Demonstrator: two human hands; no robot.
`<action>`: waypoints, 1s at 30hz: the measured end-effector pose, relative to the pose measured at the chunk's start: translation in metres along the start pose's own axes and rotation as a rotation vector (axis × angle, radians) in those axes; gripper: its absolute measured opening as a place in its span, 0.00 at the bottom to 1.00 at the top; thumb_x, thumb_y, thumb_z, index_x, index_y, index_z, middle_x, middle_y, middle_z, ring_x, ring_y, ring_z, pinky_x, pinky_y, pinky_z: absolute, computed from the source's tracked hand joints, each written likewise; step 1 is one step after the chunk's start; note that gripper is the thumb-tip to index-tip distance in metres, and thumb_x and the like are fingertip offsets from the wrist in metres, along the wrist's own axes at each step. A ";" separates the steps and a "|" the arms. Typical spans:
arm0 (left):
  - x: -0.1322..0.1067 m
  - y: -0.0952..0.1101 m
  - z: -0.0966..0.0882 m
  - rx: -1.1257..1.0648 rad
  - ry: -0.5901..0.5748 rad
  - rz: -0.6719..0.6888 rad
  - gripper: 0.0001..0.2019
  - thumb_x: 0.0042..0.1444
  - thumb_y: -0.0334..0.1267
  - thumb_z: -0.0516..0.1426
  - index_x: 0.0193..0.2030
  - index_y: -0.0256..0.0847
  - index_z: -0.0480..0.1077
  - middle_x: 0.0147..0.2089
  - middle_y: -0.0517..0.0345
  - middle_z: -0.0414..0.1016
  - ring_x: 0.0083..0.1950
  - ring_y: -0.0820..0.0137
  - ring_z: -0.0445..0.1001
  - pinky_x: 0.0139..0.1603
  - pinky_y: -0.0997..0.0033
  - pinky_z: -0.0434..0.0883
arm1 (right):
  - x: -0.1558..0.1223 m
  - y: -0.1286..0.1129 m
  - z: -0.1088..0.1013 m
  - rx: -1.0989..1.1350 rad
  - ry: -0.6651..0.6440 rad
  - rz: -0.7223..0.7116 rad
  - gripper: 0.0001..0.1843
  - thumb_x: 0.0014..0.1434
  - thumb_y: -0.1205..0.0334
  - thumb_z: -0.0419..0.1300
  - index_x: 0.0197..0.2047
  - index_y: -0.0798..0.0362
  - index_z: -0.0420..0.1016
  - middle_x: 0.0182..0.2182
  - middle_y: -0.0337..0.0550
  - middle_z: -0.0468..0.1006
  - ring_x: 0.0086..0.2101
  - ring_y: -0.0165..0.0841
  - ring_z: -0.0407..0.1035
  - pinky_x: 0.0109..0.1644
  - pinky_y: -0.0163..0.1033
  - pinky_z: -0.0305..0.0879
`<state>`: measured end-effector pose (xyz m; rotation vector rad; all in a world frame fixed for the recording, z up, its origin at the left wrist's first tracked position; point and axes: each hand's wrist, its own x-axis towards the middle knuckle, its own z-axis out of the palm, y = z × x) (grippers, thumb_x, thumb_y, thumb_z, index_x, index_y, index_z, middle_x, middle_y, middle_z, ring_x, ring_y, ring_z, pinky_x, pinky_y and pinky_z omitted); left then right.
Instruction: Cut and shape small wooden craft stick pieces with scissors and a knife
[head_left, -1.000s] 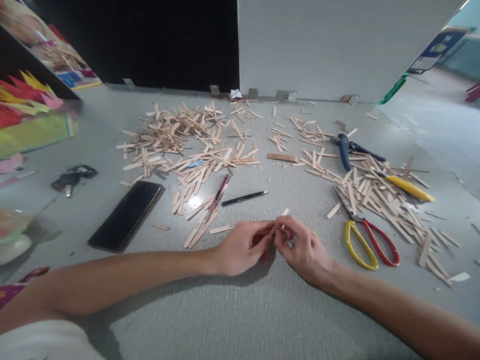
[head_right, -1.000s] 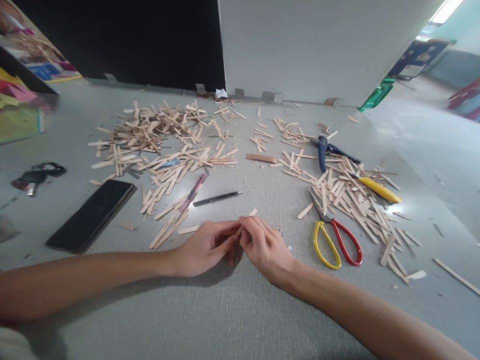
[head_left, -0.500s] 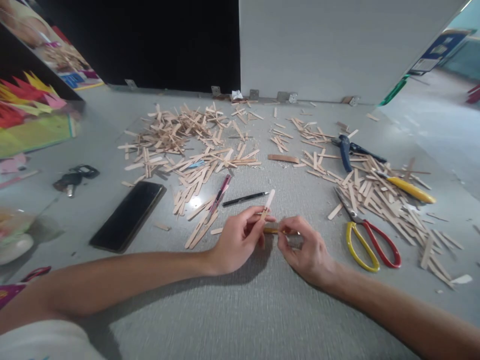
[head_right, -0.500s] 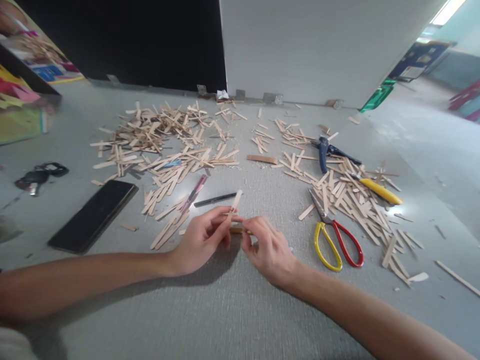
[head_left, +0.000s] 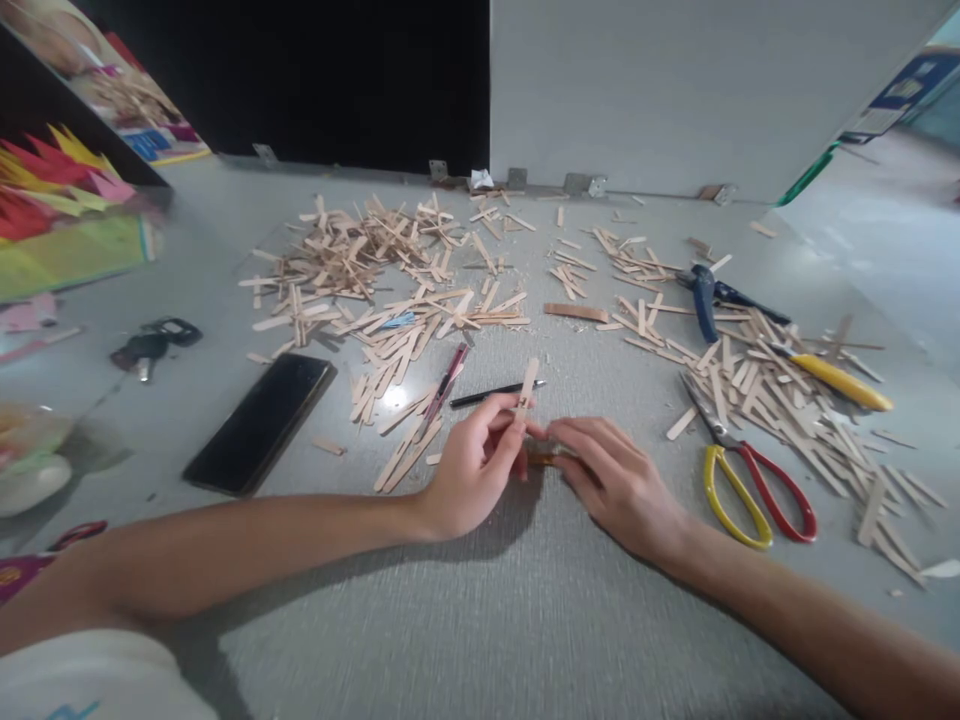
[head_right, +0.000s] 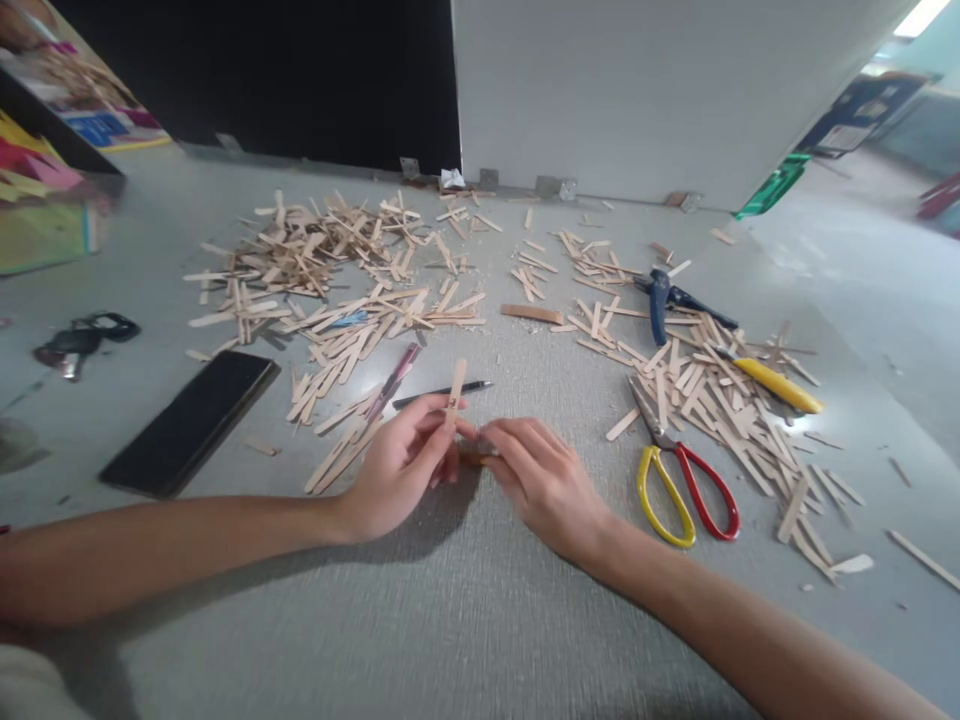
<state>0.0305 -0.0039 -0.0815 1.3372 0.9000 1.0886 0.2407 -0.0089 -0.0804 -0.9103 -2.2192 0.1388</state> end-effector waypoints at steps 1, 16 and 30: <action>0.001 0.000 -0.001 0.011 0.002 0.011 0.12 0.76 0.44 0.54 0.56 0.38 0.68 0.45 0.48 0.85 0.26 0.76 0.74 0.23 0.77 0.69 | 0.002 0.000 -0.001 -0.020 -0.050 -0.013 0.08 0.77 0.65 0.59 0.51 0.53 0.81 0.44 0.54 0.87 0.43 0.44 0.83 0.46 0.48 0.84; 0.008 0.004 -0.007 0.071 0.022 0.008 0.15 0.74 0.46 0.56 0.56 0.36 0.69 0.38 0.53 0.81 0.22 0.77 0.70 0.23 0.78 0.70 | -0.007 0.006 -0.002 -0.128 0.059 0.217 0.07 0.76 0.66 0.53 0.51 0.49 0.71 0.31 0.40 0.84 0.24 0.33 0.77 0.28 0.34 0.71; 0.008 0.005 -0.010 0.058 -0.035 -0.027 0.14 0.74 0.49 0.55 0.53 0.40 0.68 0.30 0.62 0.75 0.21 0.76 0.67 0.21 0.77 0.66 | -0.003 0.005 -0.002 -0.070 0.035 0.083 0.14 0.78 0.69 0.50 0.57 0.53 0.74 0.35 0.46 0.84 0.31 0.36 0.80 0.32 0.36 0.75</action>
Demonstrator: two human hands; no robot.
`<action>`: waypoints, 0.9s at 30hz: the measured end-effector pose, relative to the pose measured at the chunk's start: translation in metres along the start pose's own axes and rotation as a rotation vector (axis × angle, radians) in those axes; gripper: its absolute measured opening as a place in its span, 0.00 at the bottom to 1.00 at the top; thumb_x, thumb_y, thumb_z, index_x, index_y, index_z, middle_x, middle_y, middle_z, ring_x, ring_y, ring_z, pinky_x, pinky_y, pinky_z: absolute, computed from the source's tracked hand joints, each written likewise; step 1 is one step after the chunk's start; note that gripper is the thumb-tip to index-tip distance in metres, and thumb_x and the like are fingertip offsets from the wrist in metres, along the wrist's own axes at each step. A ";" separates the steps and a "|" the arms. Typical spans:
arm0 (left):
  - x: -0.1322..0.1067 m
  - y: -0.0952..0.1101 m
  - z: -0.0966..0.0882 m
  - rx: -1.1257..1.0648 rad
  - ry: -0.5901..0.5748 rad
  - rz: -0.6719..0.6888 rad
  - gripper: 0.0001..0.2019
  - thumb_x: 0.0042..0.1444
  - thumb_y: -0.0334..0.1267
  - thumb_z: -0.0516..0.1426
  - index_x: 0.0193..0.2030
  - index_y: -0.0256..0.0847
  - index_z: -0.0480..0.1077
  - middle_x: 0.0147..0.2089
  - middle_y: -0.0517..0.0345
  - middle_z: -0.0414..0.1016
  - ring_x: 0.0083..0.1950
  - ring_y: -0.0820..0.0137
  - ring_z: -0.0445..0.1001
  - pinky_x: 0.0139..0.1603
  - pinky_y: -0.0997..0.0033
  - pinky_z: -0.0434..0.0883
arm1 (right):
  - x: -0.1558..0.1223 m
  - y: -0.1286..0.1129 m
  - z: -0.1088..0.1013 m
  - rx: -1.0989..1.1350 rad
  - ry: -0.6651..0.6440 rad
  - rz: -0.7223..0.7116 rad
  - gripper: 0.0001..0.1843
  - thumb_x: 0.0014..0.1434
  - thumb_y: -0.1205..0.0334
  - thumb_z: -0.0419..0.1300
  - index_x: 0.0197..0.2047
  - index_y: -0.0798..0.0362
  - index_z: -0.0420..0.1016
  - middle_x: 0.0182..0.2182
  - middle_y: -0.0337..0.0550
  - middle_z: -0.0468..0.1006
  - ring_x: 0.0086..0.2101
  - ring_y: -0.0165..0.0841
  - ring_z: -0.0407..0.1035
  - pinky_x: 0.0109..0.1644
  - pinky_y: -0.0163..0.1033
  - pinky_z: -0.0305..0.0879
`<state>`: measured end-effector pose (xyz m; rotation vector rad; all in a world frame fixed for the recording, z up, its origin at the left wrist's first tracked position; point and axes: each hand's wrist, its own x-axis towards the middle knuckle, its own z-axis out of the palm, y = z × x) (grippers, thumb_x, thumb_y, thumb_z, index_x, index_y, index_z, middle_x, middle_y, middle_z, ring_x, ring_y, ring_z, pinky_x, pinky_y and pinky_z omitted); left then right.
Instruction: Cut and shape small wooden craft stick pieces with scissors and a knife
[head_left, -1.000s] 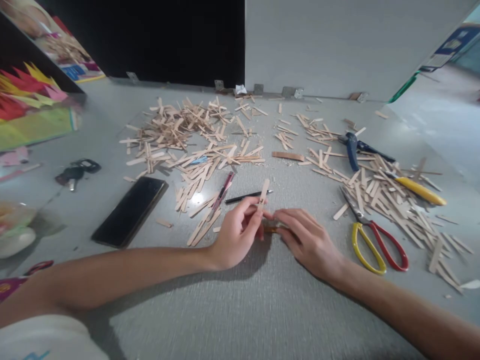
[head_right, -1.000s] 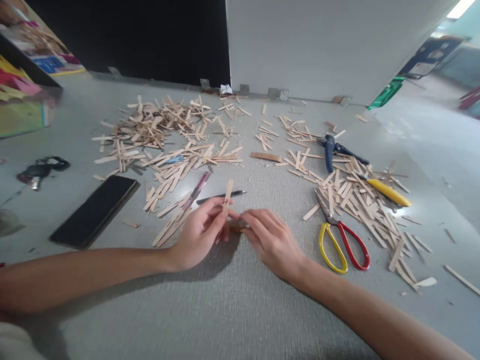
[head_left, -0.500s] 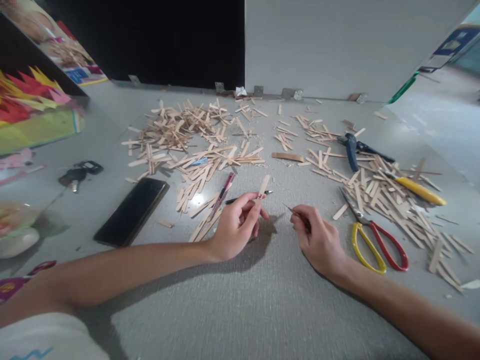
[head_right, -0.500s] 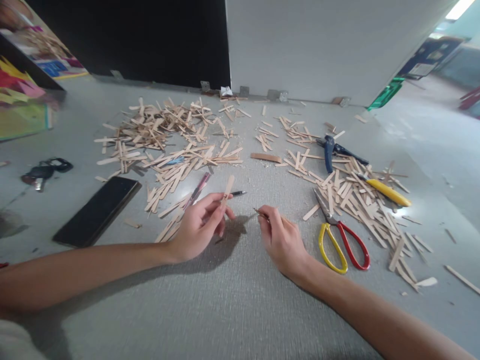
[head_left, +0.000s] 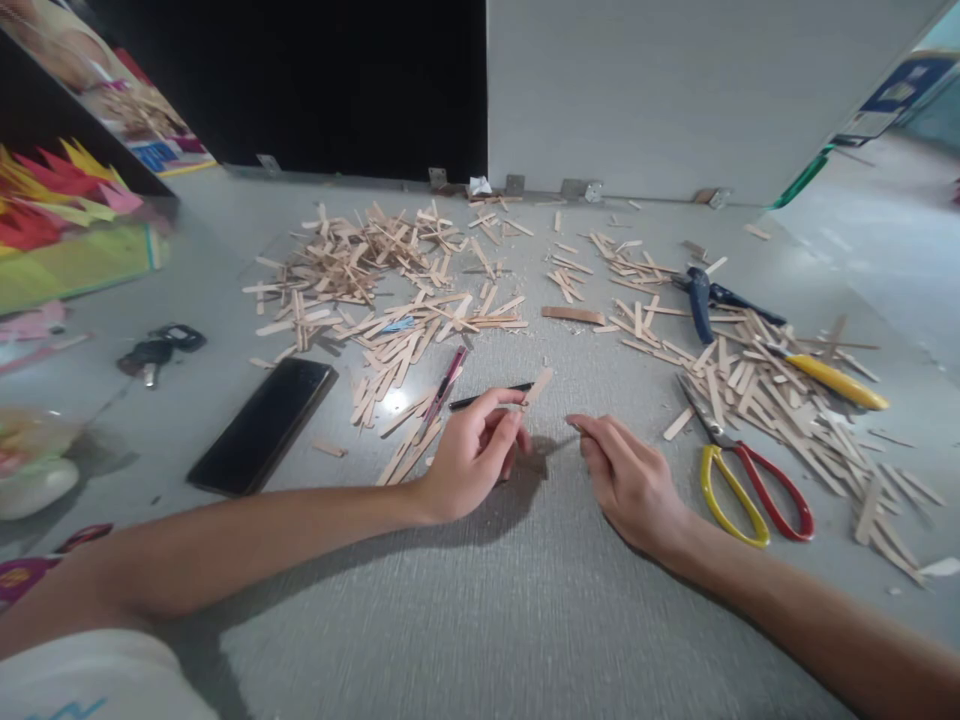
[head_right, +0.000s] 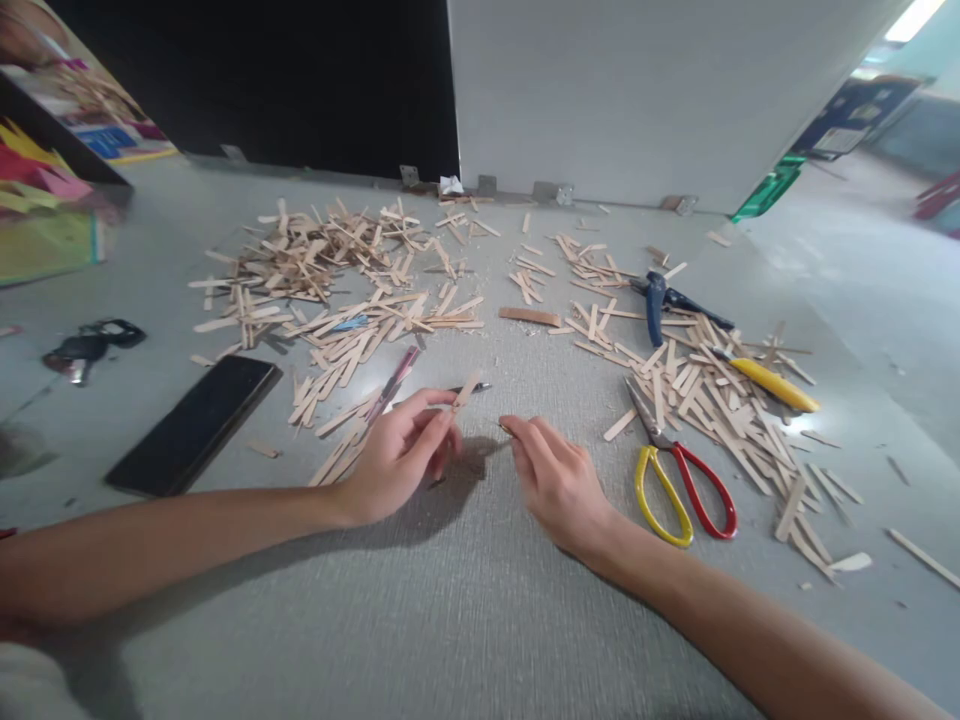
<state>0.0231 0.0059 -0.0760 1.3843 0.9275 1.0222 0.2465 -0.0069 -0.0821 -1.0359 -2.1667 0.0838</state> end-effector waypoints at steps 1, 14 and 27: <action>0.000 0.000 0.000 0.007 0.003 0.013 0.13 0.73 0.48 0.56 0.51 0.40 0.69 0.29 0.64 0.72 0.22 0.76 0.65 0.21 0.78 0.64 | 0.000 0.000 0.000 0.000 -0.002 0.002 0.14 0.78 0.69 0.50 0.57 0.53 0.74 0.36 0.46 0.85 0.31 0.35 0.80 0.31 0.35 0.75; 0.005 0.007 -0.002 0.095 -0.022 0.091 0.16 0.62 0.40 0.63 0.27 0.41 0.65 0.34 0.60 0.70 0.29 0.76 0.68 0.28 0.76 0.68 | -0.004 -0.003 0.001 0.022 0.001 0.081 0.21 0.72 0.72 0.52 0.64 0.48 0.68 0.40 0.45 0.87 0.29 0.35 0.82 0.32 0.36 0.79; 0.002 0.001 -0.002 -0.084 -0.064 -0.066 0.18 0.75 0.55 0.55 0.40 0.46 0.59 0.35 0.57 0.82 0.26 0.73 0.79 0.20 0.79 0.70 | -0.003 -0.003 -0.001 0.044 -0.046 0.002 0.18 0.77 0.71 0.50 0.66 0.54 0.68 0.34 0.43 0.84 0.25 0.33 0.77 0.27 0.34 0.74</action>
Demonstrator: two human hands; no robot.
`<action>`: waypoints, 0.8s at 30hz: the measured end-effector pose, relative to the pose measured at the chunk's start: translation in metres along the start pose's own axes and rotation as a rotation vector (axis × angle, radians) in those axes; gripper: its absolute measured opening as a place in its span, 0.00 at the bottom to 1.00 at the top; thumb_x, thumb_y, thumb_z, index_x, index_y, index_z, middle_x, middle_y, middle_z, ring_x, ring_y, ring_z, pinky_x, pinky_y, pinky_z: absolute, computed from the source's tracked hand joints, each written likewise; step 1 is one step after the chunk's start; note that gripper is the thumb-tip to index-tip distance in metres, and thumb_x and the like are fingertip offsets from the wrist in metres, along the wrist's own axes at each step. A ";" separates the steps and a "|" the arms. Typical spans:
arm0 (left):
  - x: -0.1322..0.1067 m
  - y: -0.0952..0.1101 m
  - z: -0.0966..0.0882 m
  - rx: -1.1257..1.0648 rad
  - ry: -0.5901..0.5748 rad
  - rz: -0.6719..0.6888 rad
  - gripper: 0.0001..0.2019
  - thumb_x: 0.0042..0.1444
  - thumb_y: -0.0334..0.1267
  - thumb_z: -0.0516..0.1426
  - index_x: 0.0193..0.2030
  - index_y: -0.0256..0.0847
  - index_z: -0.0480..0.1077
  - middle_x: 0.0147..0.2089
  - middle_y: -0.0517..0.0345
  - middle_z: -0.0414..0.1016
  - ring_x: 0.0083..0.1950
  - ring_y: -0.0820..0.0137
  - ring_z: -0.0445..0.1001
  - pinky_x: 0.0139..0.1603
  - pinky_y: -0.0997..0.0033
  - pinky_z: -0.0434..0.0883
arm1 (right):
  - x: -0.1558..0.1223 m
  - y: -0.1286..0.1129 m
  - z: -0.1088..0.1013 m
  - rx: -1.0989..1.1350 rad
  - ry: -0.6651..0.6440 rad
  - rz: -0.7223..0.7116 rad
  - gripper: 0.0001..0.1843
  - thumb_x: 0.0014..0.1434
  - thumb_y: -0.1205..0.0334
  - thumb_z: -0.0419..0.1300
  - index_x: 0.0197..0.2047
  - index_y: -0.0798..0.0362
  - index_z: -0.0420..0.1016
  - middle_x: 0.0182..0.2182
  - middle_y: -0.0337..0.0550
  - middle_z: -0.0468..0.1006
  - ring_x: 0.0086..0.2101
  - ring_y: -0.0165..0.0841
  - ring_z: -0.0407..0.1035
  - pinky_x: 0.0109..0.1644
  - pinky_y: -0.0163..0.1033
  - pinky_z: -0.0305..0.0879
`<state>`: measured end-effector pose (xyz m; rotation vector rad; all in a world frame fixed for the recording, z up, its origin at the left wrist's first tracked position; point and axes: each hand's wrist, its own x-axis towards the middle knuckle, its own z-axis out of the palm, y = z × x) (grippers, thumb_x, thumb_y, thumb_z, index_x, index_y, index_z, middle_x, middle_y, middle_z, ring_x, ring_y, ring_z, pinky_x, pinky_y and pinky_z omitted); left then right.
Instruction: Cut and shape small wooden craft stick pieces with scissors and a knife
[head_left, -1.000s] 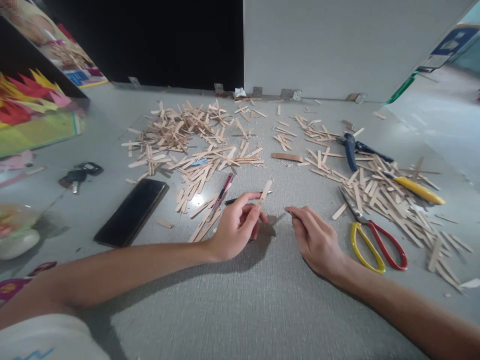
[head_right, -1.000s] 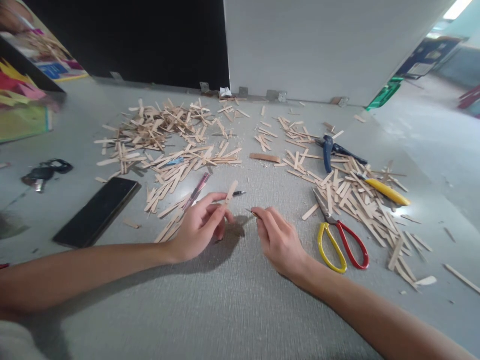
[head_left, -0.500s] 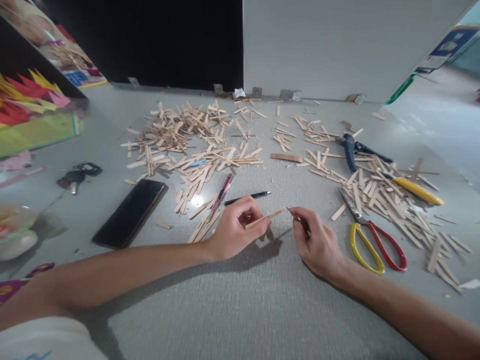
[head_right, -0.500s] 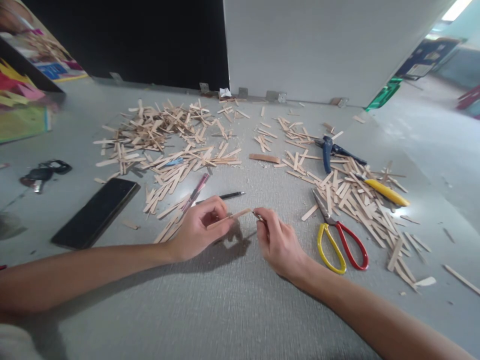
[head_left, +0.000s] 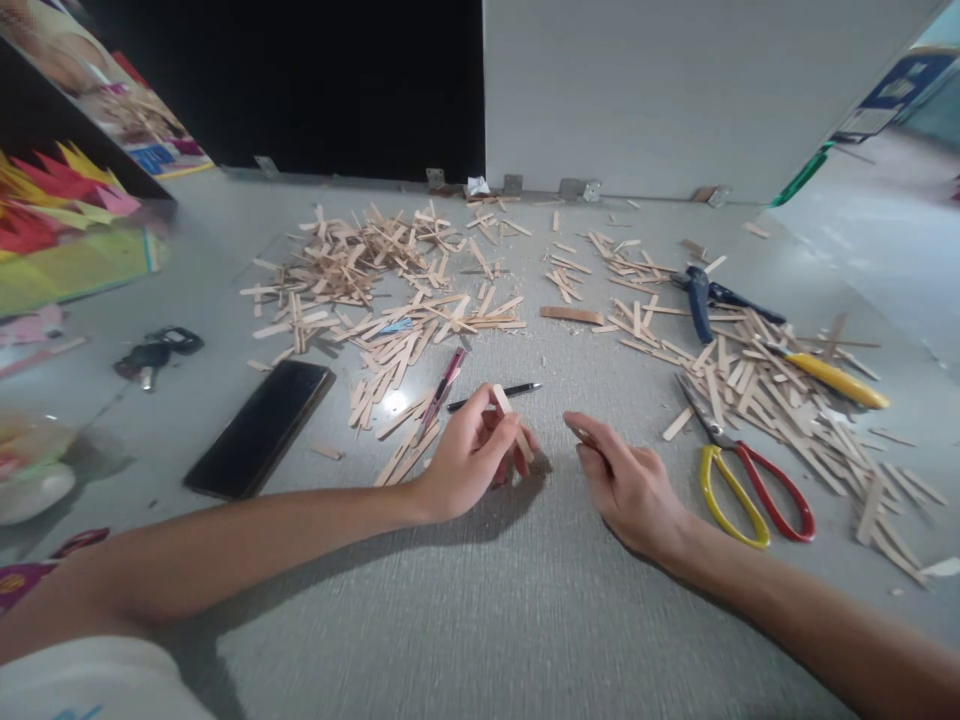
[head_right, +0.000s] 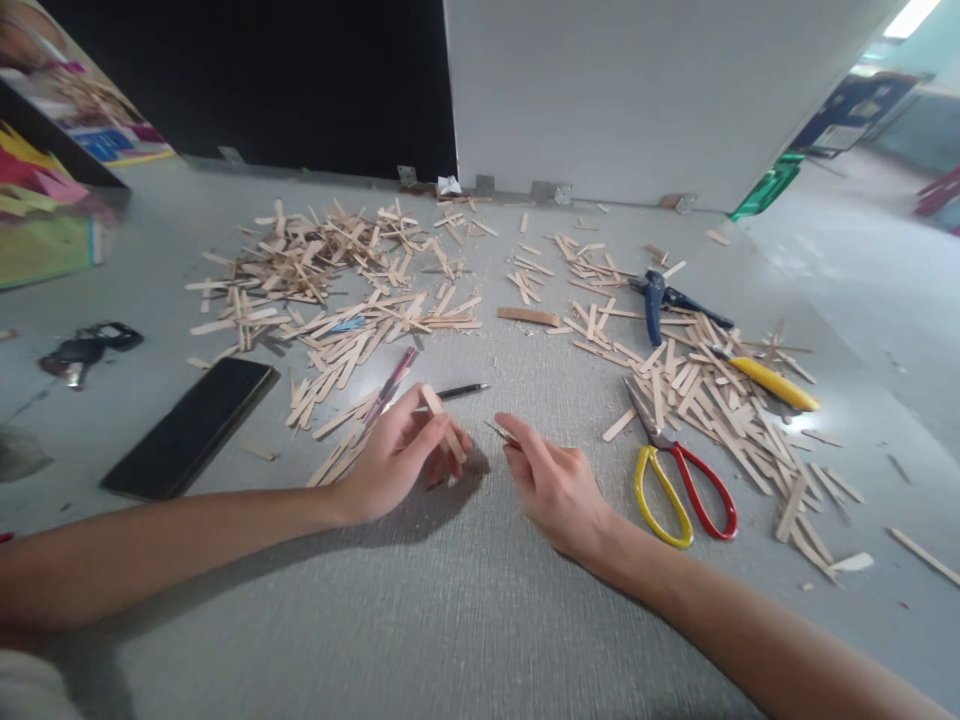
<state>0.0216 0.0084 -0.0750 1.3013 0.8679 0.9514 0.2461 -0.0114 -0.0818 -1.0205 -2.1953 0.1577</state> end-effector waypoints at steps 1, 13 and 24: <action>0.000 -0.001 0.000 -0.012 0.003 0.000 0.18 0.75 0.56 0.55 0.41 0.46 0.57 0.35 0.59 0.81 0.25 0.74 0.78 0.19 0.80 0.69 | 0.000 -0.001 0.000 0.000 0.020 0.028 0.19 0.76 0.71 0.50 0.67 0.54 0.67 0.35 0.45 0.84 0.26 0.34 0.78 0.28 0.35 0.75; -0.001 -0.003 0.001 0.110 0.005 -0.013 0.19 0.77 0.58 0.51 0.43 0.44 0.61 0.31 0.64 0.73 0.18 0.78 0.67 0.19 0.78 0.63 | -0.005 -0.008 0.002 0.099 0.049 0.147 0.16 0.76 0.69 0.53 0.63 0.47 0.67 0.37 0.40 0.86 0.30 0.33 0.82 0.35 0.34 0.80; 0.002 -0.003 0.001 0.254 0.034 0.026 0.18 0.77 0.53 0.50 0.54 0.39 0.68 0.29 0.64 0.72 0.18 0.76 0.65 0.20 0.76 0.64 | 0.000 -0.008 0.001 0.003 0.045 0.084 0.09 0.75 0.70 0.53 0.52 0.49 0.71 0.38 0.46 0.78 0.31 0.36 0.76 0.31 0.37 0.76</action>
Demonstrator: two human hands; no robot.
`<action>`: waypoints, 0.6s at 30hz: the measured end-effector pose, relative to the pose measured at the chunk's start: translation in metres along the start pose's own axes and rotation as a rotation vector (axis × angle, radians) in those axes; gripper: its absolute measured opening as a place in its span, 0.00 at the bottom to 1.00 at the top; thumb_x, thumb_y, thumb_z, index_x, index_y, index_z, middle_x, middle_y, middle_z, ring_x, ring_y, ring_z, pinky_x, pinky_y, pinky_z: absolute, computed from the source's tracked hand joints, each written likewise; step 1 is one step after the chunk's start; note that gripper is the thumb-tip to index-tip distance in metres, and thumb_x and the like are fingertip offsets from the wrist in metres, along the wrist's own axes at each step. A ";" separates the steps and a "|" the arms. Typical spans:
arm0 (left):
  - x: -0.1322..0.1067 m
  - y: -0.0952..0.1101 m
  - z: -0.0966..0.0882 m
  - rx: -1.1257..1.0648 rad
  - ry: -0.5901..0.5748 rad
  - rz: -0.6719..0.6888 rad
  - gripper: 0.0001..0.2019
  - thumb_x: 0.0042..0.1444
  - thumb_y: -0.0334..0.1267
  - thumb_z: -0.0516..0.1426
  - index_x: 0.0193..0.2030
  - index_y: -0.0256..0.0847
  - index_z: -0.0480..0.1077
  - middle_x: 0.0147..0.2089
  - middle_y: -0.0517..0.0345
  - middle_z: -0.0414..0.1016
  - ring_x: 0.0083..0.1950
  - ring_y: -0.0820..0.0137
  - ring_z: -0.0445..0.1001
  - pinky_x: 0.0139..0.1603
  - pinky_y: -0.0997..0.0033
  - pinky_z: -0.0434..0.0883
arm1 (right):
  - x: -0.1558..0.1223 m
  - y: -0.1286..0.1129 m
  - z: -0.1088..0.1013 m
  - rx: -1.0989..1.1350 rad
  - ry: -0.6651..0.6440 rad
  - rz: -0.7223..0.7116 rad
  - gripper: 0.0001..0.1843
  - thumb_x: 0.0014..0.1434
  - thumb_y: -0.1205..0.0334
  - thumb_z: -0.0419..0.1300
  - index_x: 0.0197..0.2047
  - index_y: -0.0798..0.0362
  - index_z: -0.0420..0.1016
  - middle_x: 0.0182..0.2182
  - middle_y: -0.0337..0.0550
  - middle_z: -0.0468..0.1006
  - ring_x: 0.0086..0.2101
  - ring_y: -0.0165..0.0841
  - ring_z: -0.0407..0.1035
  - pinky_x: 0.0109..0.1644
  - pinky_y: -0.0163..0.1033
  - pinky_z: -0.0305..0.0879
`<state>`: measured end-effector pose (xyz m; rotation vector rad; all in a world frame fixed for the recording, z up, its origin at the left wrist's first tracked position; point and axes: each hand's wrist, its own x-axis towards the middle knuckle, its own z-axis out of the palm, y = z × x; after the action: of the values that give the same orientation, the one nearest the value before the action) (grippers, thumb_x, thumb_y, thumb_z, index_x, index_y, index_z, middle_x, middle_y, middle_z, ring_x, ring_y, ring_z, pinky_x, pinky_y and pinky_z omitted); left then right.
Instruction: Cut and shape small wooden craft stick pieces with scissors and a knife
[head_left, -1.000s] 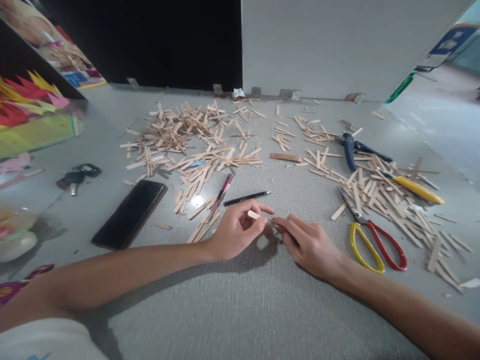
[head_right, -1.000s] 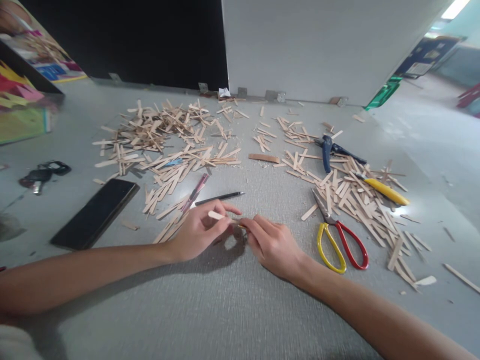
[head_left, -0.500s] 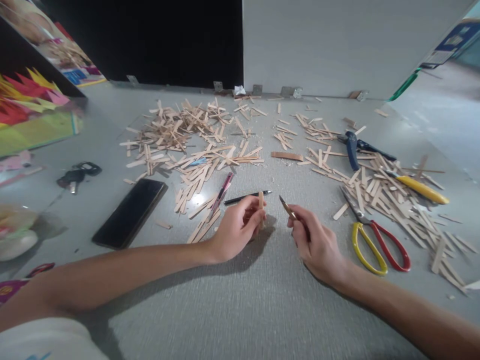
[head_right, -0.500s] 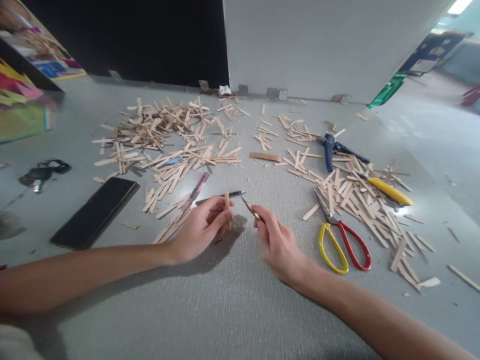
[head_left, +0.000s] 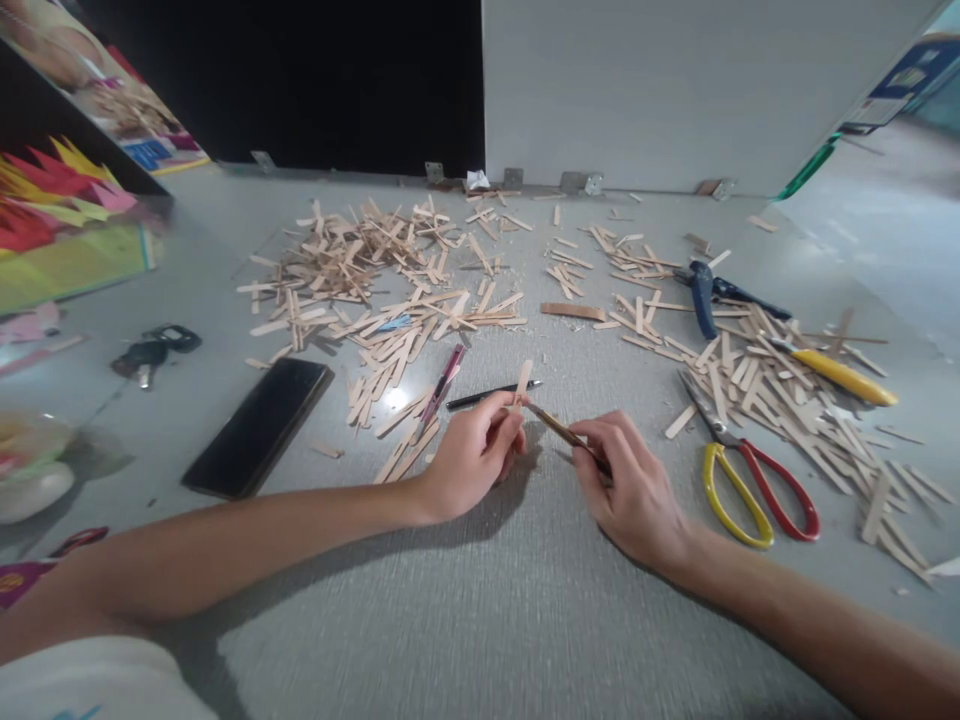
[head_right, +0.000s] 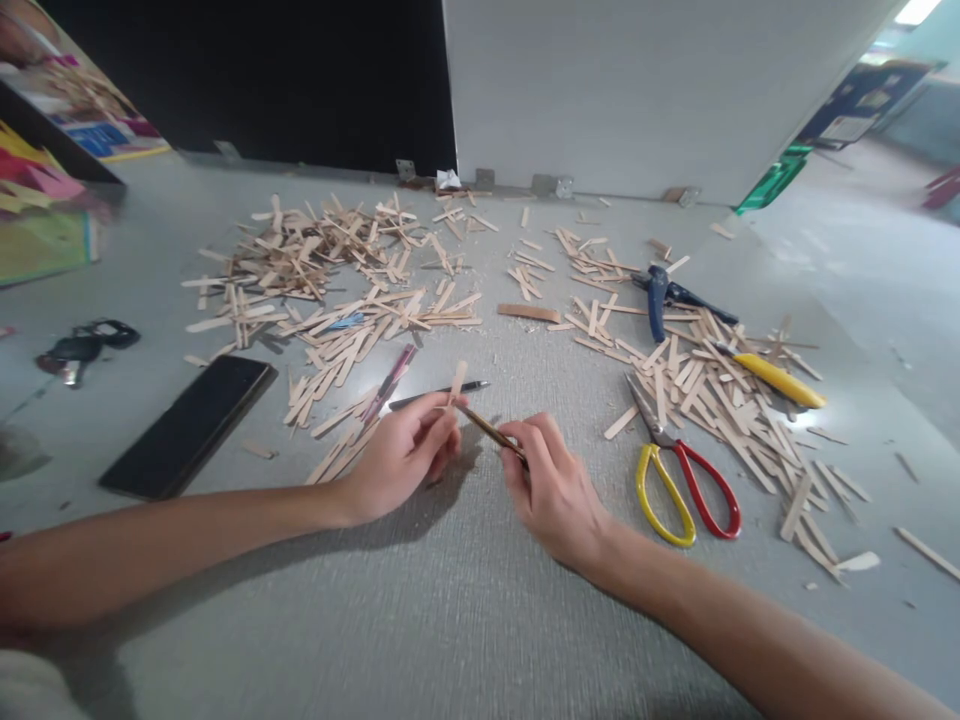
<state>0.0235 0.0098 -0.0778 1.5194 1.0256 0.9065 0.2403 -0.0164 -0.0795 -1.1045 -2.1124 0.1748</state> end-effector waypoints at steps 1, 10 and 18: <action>0.001 0.000 -0.001 0.049 0.005 0.017 0.17 0.77 0.52 0.50 0.53 0.39 0.68 0.28 0.65 0.73 0.18 0.76 0.65 0.20 0.76 0.63 | -0.001 0.000 0.001 -0.002 0.002 -0.002 0.07 0.75 0.69 0.54 0.51 0.49 0.71 0.39 0.47 0.79 0.33 0.37 0.77 0.32 0.38 0.77; 0.009 -0.004 -0.015 0.350 0.029 0.188 0.12 0.73 0.40 0.52 0.51 0.36 0.73 0.24 0.64 0.76 0.20 0.75 0.69 0.24 0.77 0.63 | -0.008 0.005 0.004 -0.009 -0.021 -0.092 0.16 0.80 0.68 0.52 0.65 0.55 0.73 0.33 0.41 0.85 0.27 0.31 0.78 0.32 0.33 0.74; 0.005 -0.011 -0.014 0.458 0.031 0.324 0.14 0.74 0.36 0.51 0.55 0.32 0.75 0.23 0.65 0.73 0.20 0.76 0.64 0.25 0.78 0.62 | -0.007 0.007 0.005 -0.021 0.017 -0.163 0.18 0.81 0.70 0.50 0.64 0.63 0.78 0.26 0.36 0.75 0.22 0.28 0.69 0.26 0.31 0.67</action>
<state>0.0105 0.0207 -0.0864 2.1062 1.0761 0.9596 0.2446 -0.0161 -0.0897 -0.9371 -2.1816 0.0662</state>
